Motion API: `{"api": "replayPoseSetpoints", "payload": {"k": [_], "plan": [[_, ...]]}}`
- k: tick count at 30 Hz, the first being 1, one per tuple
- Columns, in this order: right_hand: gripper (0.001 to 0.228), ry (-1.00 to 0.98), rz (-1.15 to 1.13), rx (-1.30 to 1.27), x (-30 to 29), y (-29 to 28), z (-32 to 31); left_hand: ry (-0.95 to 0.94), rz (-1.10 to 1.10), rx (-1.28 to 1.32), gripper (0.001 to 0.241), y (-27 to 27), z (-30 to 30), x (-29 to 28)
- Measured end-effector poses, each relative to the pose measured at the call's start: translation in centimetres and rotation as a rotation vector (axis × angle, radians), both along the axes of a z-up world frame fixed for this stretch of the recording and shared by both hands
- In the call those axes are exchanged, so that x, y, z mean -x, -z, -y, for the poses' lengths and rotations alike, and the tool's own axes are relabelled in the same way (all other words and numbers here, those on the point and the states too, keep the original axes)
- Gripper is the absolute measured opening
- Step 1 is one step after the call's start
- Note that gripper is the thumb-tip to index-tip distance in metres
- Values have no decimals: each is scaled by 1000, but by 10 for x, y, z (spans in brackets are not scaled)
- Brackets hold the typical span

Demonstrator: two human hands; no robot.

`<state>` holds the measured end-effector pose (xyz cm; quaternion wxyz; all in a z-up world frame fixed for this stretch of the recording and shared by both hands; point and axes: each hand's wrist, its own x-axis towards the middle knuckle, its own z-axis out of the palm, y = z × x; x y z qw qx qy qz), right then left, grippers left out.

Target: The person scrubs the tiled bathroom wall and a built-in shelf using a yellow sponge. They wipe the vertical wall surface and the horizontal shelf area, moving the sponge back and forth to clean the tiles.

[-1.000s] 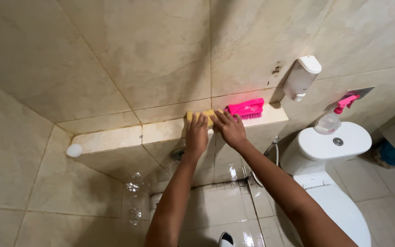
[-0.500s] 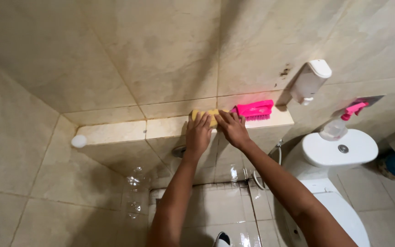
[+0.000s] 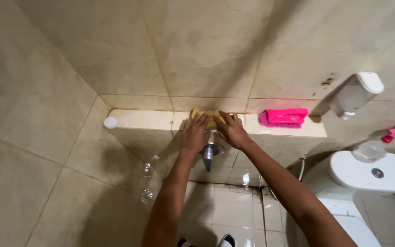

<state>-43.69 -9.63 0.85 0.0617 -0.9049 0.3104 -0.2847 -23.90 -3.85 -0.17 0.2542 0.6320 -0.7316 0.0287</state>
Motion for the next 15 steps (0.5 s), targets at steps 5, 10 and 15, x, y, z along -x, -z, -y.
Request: {"api": "replayPoseSetpoints", "payload": {"k": [5, 10, 15], "plan": [[61, -25, 4, 71, -37, 5, 3, -63, 33, 1, 66, 12, -5, -33], [58, -112, 64, 139, -83, 19, 10, -124, 51, -4, 63, 15, -15, -75], [59, -111, 103, 154, -132, 13, 1, -163, 59, -7, 62, 10, -24, -116]]}}
